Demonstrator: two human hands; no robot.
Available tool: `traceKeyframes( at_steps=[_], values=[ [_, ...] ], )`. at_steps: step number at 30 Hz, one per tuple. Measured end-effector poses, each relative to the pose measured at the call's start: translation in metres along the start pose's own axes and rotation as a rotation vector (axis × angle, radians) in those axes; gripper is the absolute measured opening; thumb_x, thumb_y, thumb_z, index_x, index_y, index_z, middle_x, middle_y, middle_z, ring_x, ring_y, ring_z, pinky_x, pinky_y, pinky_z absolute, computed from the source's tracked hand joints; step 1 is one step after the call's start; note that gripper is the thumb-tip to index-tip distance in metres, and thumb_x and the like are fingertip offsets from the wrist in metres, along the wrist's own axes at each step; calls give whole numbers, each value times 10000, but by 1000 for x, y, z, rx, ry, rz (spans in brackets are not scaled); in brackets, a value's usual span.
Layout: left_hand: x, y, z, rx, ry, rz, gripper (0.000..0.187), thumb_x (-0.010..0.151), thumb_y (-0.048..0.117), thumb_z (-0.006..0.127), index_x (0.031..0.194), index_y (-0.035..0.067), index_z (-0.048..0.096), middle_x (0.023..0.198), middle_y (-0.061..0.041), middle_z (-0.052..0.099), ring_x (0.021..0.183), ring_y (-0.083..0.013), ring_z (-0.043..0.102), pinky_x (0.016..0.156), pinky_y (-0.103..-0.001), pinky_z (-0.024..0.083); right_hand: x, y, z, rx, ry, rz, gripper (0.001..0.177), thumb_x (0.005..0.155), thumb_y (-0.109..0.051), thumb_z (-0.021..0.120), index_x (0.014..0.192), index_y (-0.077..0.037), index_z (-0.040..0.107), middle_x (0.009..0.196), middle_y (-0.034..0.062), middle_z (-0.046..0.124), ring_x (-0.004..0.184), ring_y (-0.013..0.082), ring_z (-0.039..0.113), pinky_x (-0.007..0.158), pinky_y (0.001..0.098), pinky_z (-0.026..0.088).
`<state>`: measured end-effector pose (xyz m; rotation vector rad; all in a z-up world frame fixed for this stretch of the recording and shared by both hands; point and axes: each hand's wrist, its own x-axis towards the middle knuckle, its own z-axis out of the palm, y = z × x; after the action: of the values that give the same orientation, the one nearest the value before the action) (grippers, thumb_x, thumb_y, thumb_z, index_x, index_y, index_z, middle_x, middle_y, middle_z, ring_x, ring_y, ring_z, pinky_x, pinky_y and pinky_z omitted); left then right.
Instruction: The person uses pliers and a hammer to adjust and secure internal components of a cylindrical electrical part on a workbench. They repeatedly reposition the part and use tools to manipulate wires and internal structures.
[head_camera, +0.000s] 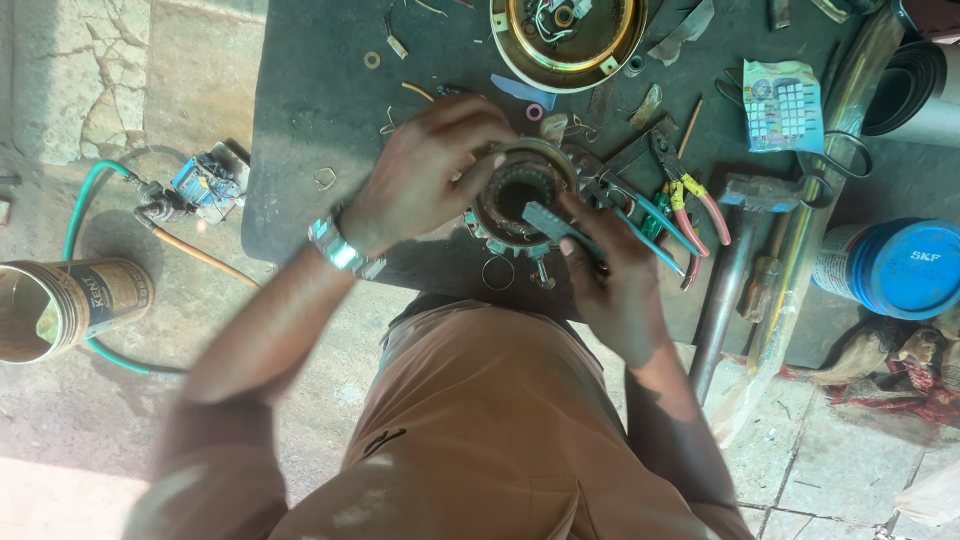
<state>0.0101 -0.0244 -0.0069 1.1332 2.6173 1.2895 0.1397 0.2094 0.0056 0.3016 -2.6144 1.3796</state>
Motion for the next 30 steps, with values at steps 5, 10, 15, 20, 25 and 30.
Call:
traceKeyframes(
  at_steps=[5, 10, 15, 20, 25, 30],
  values=[
    [-31, 3, 18, -119, 121, -44, 1010, 691, 321, 957, 1508, 52, 428, 1531, -202, 451, 1429, -399, 448, 1174, -495, 432, 12, -15, 11, -33, -73, 113, 337, 941, 36, 660, 1273, -19, 679, 995, 178, 699, 744, 220, 669, 669, 329, 523],
    [-47, 2, 34, -89, 93, -94, 1402, 528, 423, 1029, 1614, 45, 227, 1637, -201, 312, 1531, -430, 314, 1250, -525, 361, 13, -17, 21, 16, -74, 295, 318, 930, -7, 691, 1247, -25, 706, 998, 167, 748, 764, 196, 719, 679, 312, 557],
    [-57, -14, 53, -344, 112, -250, 1483, 604, 578, 993, 1667, 22, 122, 1563, -185, 387, 1425, -348, 491, 1266, -483, 437, 13, -22, 24, 16, -74, 223, 367, 885, -71, 786, 1237, -14, 698, 1130, 186, 757, 1020, 248, 768, 867, 328, 590],
    [-66, -34, 75, -246, 192, -175, 1547, 541, 567, 1010, 1641, 17, 73, 1644, -288, 282, 1516, -432, 386, 1271, -563, 318, 12, -29, 30, -71, -63, 236, 339, 897, -82, 769, 1226, -20, 719, 1149, 191, 752, 1039, 294, 764, 889, 351, 587],
    [-69, -39, 79, -367, 159, -242, 1482, 509, 490, 1046, 1595, 36, 147, 1548, -250, 372, 1441, -406, 452, 1217, -518, 408, 14, -34, 34, -144, -40, 299, 297, 916, -122, 775, 1192, -20, 732, 1112, 199, 752, 1008, 308, 760, 853, 355, 584],
    [-67, -38, 79, -499, 141, -256, 1421, 503, 358, 1080, 1564, 58, 182, 1452, -174, 456, 1375, -334, 518, 1174, -484, 460, 14, -36, 37, -193, -17, 281, 244, 927, -116, 764, 1157, -34, 754, 1051, 191, 754, 939, 317, 760, 799, 369, 587]
  ],
)
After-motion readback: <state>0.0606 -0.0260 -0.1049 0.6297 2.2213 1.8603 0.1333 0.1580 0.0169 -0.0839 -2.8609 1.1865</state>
